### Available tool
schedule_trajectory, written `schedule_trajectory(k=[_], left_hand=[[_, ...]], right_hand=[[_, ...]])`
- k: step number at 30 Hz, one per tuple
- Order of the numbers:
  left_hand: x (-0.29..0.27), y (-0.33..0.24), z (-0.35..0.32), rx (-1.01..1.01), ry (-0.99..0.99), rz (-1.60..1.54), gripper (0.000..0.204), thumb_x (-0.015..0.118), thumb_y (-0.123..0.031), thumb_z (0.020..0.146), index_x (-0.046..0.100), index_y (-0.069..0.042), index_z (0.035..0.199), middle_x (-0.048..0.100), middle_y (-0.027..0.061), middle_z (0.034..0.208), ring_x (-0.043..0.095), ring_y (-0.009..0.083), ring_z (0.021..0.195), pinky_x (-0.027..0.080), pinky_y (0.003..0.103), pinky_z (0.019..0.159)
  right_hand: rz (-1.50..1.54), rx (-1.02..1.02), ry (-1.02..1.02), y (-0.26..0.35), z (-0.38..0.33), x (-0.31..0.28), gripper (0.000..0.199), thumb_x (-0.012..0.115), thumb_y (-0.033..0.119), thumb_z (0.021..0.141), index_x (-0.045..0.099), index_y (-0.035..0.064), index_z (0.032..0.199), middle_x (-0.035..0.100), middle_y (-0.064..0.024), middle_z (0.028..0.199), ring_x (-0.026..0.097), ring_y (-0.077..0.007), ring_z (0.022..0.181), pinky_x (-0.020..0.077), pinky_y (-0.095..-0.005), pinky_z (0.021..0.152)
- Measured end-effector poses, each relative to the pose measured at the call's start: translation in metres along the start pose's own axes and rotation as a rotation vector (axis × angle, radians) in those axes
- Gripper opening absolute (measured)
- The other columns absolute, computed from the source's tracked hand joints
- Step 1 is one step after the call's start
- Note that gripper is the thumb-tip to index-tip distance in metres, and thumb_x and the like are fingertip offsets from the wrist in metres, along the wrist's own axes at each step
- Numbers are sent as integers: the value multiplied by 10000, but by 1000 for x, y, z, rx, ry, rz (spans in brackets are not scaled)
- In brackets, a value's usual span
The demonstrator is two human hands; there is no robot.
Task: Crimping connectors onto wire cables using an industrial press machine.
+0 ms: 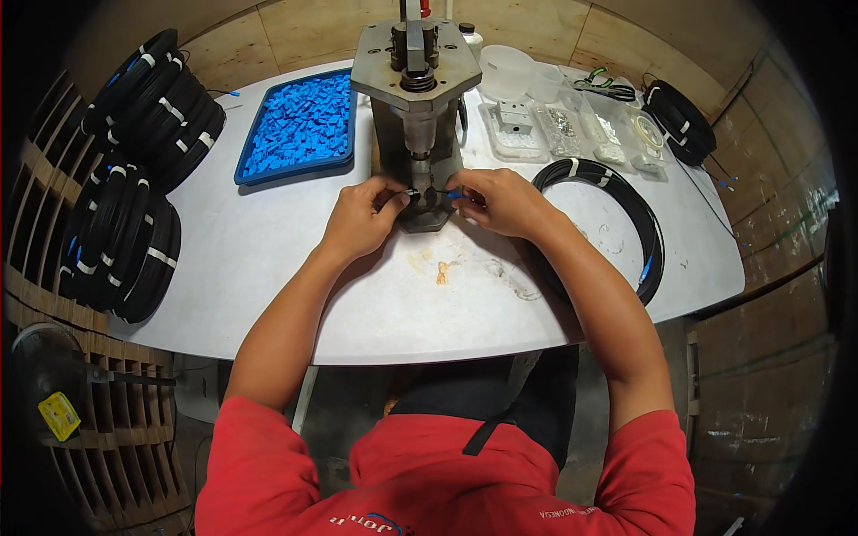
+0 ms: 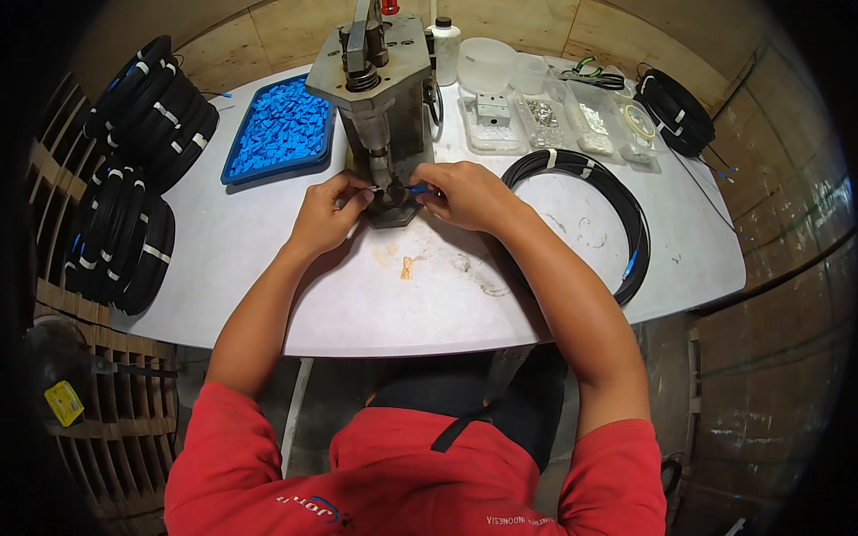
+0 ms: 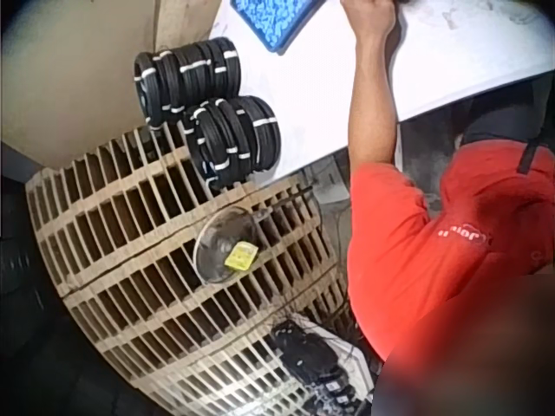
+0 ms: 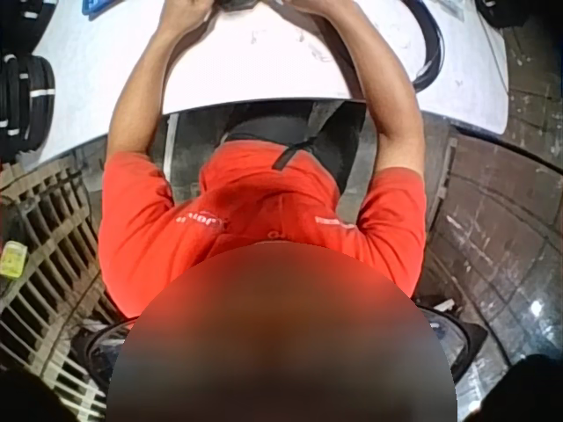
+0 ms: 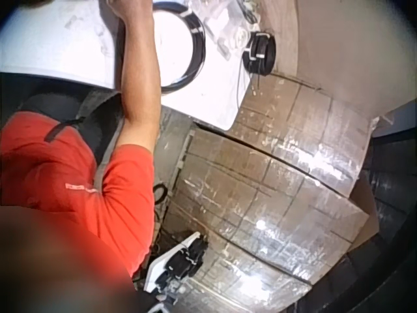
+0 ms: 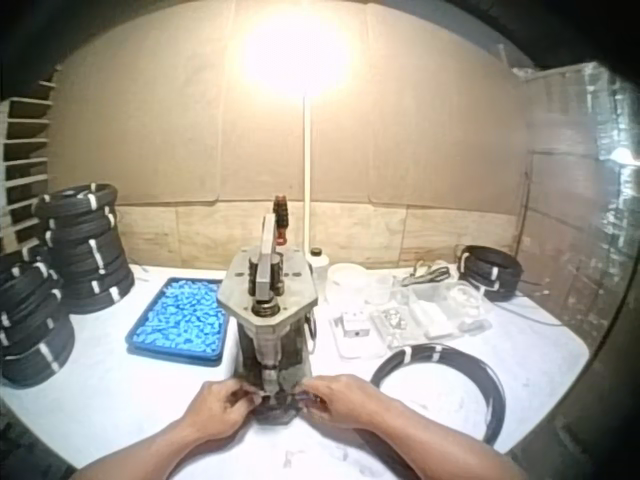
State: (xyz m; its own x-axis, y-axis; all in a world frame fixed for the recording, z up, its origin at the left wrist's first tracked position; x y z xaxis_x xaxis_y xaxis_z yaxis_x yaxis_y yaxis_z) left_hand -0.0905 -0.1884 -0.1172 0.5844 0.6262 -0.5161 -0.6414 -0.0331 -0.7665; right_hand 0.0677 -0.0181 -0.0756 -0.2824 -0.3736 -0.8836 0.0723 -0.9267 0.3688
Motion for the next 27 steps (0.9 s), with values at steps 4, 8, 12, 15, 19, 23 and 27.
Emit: schedule_trajectory(k=[4, 8, 12, 15, 19, 23, 27], left_hand=[[0, -2, 0, 8, -1, 9, 229, 727, -203, 947, 748, 4, 1044, 760, 165, 832, 740, 239, 744, 565, 348, 719], [-1, -3, 0, -3, 3, 13, 230, 728, -202, 947, 748, 4, 1045, 759, 162, 828, 736, 234, 739, 564, 344, 718], [-2, -1, 0, 5, -2, 15, 235, 729, -203, 946, 748, 7, 1050, 758, 160, 827, 732, 234, 734, 562, 341, 717], [0, -2, 1, -62, 40, 9, 219, 732, -163, 940, 726, 20, 1059, 766, 160, 885, 727, 213, 810, 559, 343, 779], [-2, -4, 0, -64, 42, 15, 218, 732, -163, 940, 725, 20, 1060, 767, 162, 890, 731, 216, 820, 561, 344, 783], [-2, -5, 0, -59, 41, 25, 215, 727, -156, 941, 723, 22, 1062, 767, 165, 892, 733, 216, 827, 564, 347, 789], [-2, -2, 0, -73, 53, 8, 218, 725, -151, 943, 720, 28, 1068, 771, 153, 914, 737, 218, 839, 566, 346, 794]], right_hand=[[-20, 64, 40, -2, 0, 0, 230, 738, 191, 892, 663, 94, 1087, 749, -147, 886, 729, -356, 835, 578, -440, 744], [-16, 88, 49, -2, 0, 0, 199, 721, 189, 887, 673, 86, 1050, 748, -147, 878, 727, -358, 834, 578, -443, 751], [-15, 71, 34, -1, 1, 0, 173, 711, 184, 878, 679, 72, 1006, 745, -146, 870, 724, -360, 830, 576, -444, 752], [-4, 62, 25, -5, -1, 1, 179, 708, 181, 861, 675, 67, 996, 742, -147, 878, 721, -359, 834, 575, -444, 752], [-18, 31, 2, -3, -1, 0, 182, 703, 176, 839, 668, 61, 975, 736, -149, 893, 718, -355, 848, 574, -443, 757], [-26, 46, 9, -2, -2, 0, 188, 715, 202, 855, 675, 60, 971, 735, -152, 903, 716, -359, 855, 573, -441, 763], [-21, 1, -50, 2, -2, 1, 202, 734, 233, 890, 691, 56, 976, 715, -144, 914, 707, -346, 829, 566, -434, 739]])
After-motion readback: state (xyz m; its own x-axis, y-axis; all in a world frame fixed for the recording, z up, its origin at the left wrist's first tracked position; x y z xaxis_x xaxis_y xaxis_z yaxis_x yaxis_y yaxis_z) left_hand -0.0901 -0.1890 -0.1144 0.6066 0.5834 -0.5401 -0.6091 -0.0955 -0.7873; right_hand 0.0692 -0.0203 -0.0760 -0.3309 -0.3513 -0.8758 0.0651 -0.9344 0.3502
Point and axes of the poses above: each hand's wrist, its own z-axis towards the middle knuckle, its own x-axis out of the palm, y = z × x, the point moved 4 cm from there along z, towards the middle knuckle
